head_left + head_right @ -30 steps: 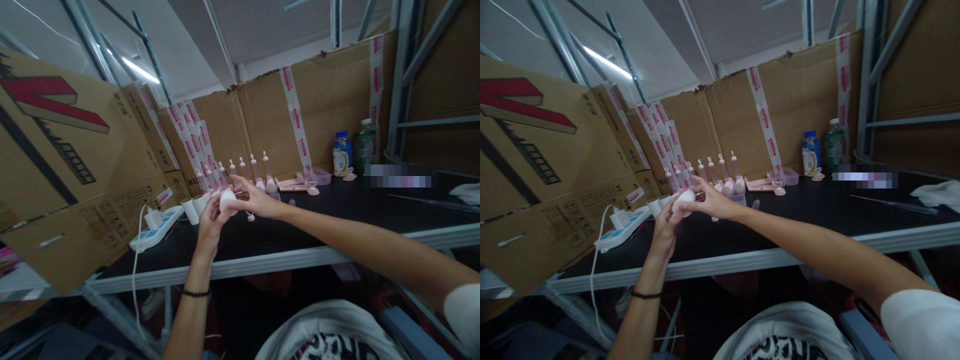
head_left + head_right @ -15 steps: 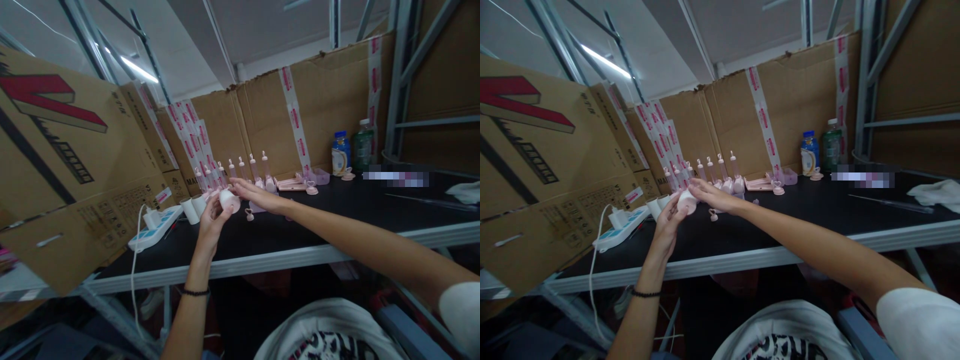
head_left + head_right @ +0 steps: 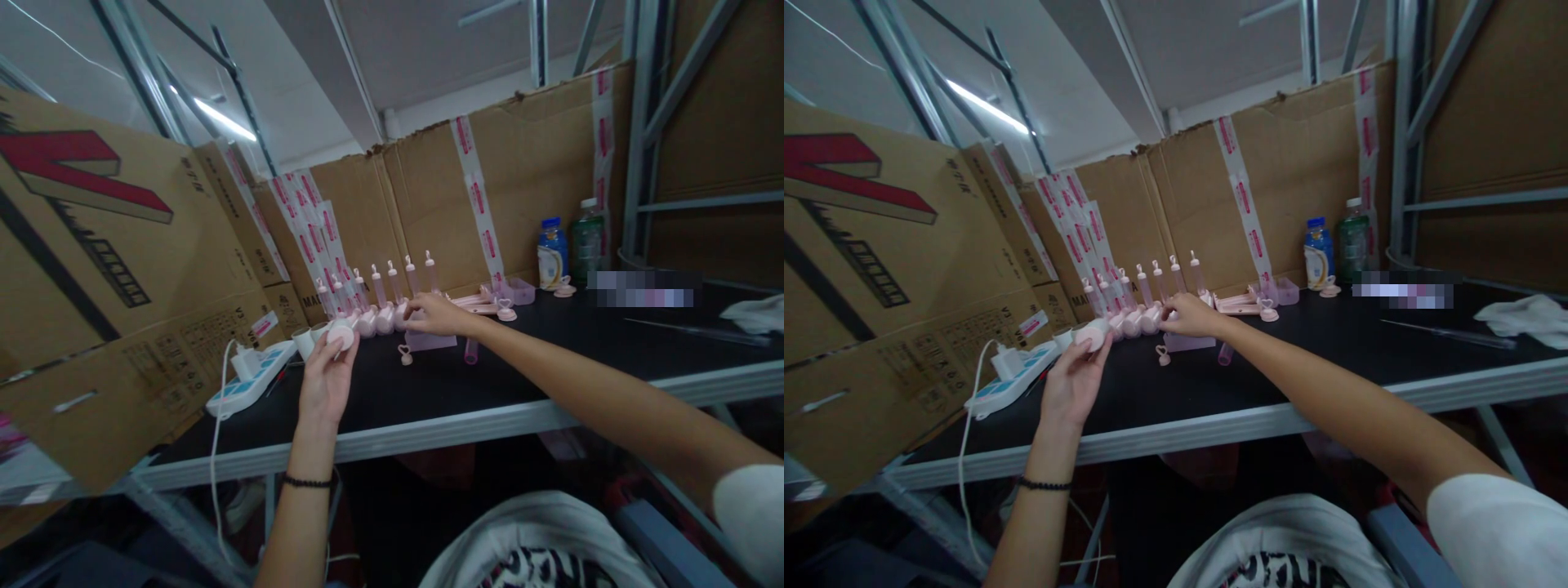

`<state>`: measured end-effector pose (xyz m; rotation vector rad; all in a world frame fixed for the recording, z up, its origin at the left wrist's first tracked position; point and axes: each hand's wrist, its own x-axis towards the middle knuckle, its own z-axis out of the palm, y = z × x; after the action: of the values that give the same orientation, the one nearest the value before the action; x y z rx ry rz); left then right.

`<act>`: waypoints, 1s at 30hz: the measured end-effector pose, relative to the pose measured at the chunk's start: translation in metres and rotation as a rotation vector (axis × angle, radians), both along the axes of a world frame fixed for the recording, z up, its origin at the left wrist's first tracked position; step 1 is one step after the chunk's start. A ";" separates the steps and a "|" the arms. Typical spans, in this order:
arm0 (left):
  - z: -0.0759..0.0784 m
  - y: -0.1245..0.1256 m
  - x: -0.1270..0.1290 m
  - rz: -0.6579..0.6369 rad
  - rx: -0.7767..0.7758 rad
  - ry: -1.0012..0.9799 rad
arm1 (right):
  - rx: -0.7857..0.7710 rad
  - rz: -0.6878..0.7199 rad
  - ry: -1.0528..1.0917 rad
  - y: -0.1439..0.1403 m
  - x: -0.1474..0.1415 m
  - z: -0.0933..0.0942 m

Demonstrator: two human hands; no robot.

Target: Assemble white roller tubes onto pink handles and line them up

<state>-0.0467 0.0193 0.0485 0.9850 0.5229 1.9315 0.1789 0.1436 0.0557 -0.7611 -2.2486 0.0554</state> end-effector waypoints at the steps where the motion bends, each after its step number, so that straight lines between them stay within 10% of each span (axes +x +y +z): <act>1: 0.001 -0.001 -0.001 -0.012 0.000 -0.032 | 0.010 0.037 -0.038 0.000 -0.001 -0.002; 9: 0.006 0.003 -0.007 -0.058 -0.149 -0.189 | 0.042 -0.008 -0.138 0.005 0.006 0.005; 16: 0.001 0.001 -0.012 -0.029 -0.241 -0.037 | -0.040 -0.478 -0.265 0.026 0.060 0.034; 30: 0.003 -0.002 -0.007 -0.001 -0.234 -0.028 | -0.289 -0.728 -0.476 0.065 0.080 -0.012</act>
<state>-0.0534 0.0176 0.0514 0.8068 0.7137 1.8319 0.2589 0.2090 0.0437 -1.8696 -2.2640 -0.1714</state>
